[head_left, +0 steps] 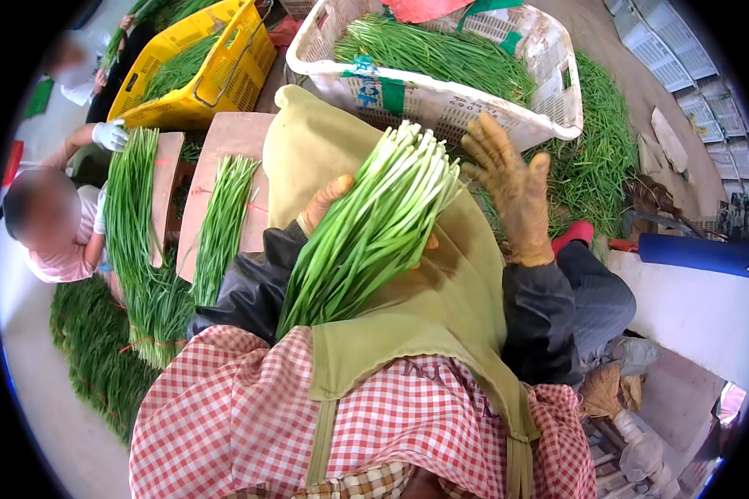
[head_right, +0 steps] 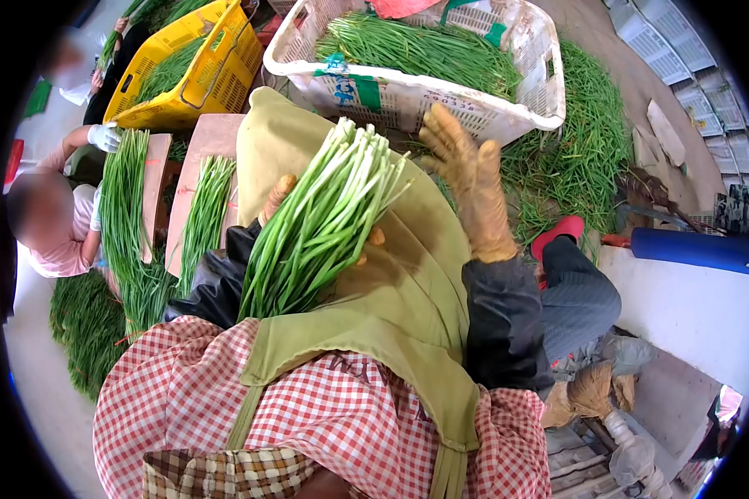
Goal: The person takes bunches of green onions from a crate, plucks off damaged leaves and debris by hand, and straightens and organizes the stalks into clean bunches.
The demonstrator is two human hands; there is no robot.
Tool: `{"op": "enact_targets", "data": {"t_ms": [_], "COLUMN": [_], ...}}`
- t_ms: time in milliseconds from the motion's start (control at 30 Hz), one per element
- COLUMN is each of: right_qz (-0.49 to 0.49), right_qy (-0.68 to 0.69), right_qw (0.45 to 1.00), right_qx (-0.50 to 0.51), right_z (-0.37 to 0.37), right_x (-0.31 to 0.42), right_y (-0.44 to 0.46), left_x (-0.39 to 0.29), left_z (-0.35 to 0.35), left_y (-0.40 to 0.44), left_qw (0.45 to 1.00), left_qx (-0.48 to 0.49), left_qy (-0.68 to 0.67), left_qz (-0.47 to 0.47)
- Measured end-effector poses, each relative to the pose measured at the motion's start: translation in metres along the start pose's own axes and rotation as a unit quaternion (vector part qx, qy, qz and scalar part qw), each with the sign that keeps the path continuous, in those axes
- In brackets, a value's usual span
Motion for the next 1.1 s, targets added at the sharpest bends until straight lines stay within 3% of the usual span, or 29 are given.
{"op": "enact_targets", "data": {"t_ms": [67,167,200,233,300,433,500,533,567,667,700,767,833,867,933,1000,1033,1067,1100], "right_qz": [0.019,-0.015,-0.103,-0.096,-0.085,-0.059,-0.098,-0.061,-0.042,-0.041,-0.057,-0.061,-0.059,-0.039,-0.027,-0.106,-0.157,-0.269,-0.273], "right_qy": [0.04,-0.03,-0.087,-0.034,-0.074,-0.068,-0.066,0.001,-0.027,-0.088,-0.106,-0.12,-0.136,-0.125,-0.12,-0.191,-0.249,-0.286,-0.256], "right_qw": [0.998,0.999,0.99,0.994,0.994,0.996,0.993,0.998,0.996,0.99,0.988,0.984,0.981,0.979,0.976,0.955,0.939,0.907,0.91], "right_qx": [0.041,0.012,0.038,0.034,0.003,-0.018,-0.011,0.033,0.072,0.101,0.099,0.112,0.122,0.156,0.179,0.2,0.179,0.151,0.181], "right_z": [0.014,0.048,0.054,0.061,0.064,0.068,0.072,0.086,0.093,0.106,0.113,0.137,0.162,0.181,0.222,0.256,0.271,0.292,0.313], "right_x": [-0.003,0.024,0.035,0.037,0.041,0.034,0.039,0.045,0.045,0.049,0.054,0.057,0.06,0.058,0.065,0.068,0.069,0.074,0.06], "right_y": [-0.01,-0.009,-0.003,-0.006,-0.003,0.006,0.007,0.004,0.005,0.013,0.018,0.027,0.04,0.044,0.053,0.08,0.093,0.102,0.12], "left_x": [0.004,0.017,0.021,0.014,0.017,0.019,0.026,0.032,0.032,0.026,0.034,0.031,0.0,-0.009,-0.029,-0.037,-0.045,-0.053,-0.063], "left_z": [0.024,0.031,0.033,0.021,0.057,0.082,0.075,0.077,0.063,0.066,0.065,0.067,0.052,0.033,0.029,0.058,0.069,0.074,0.074], "left_y": [0.002,-0.003,-0.008,-0.017,-0.005,-0.006,-0.014,-0.023,-0.022,-0.033,-0.032,-0.042,-0.048,-0.047,-0.083,-0.132,-0.166,-0.198,-0.23], "left_qw": [1.0,0.997,0.993,0.965,0.932,0.906,0.92,0.934,0.948,0.934,0.971,0.989,0.986,0.989,0.985,0.983,0.968,0.953,0.935], "left_qx": [0.009,-0.077,-0.109,-0.223,-0.169,-0.136,-0.172,-0.219,-0.203,-0.243,-0.196,-0.139,-0.05,-0.003,-0.005,-0.003,-0.074,-0.116,-0.152], "left_qy": [0.007,-0.013,-0.029,0.125,0.313,0.399,0.35,0.28,0.243,0.263,0.138,0.034,0.037,-0.004,0.028,-0.019,-0.022,-0.004,0.039], "left_qz": [0.004,-0.026,-0.044,-0.048,-0.065,-0.044,-0.029,-0.042,-0.022,-0.009,-0.006,0.033,0.157,0.15,0.167,0.18,0.24,0.279,0.319]}}
Point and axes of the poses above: each hand's wrist, its own y-axis towards the middle knuckle, its own z-axis out of the palm, x = y × z, the point moved 9 cm from there along y, towards the middle knuckle, and after that the axes turned 11 degrees about -y, right-handed, at the moved point
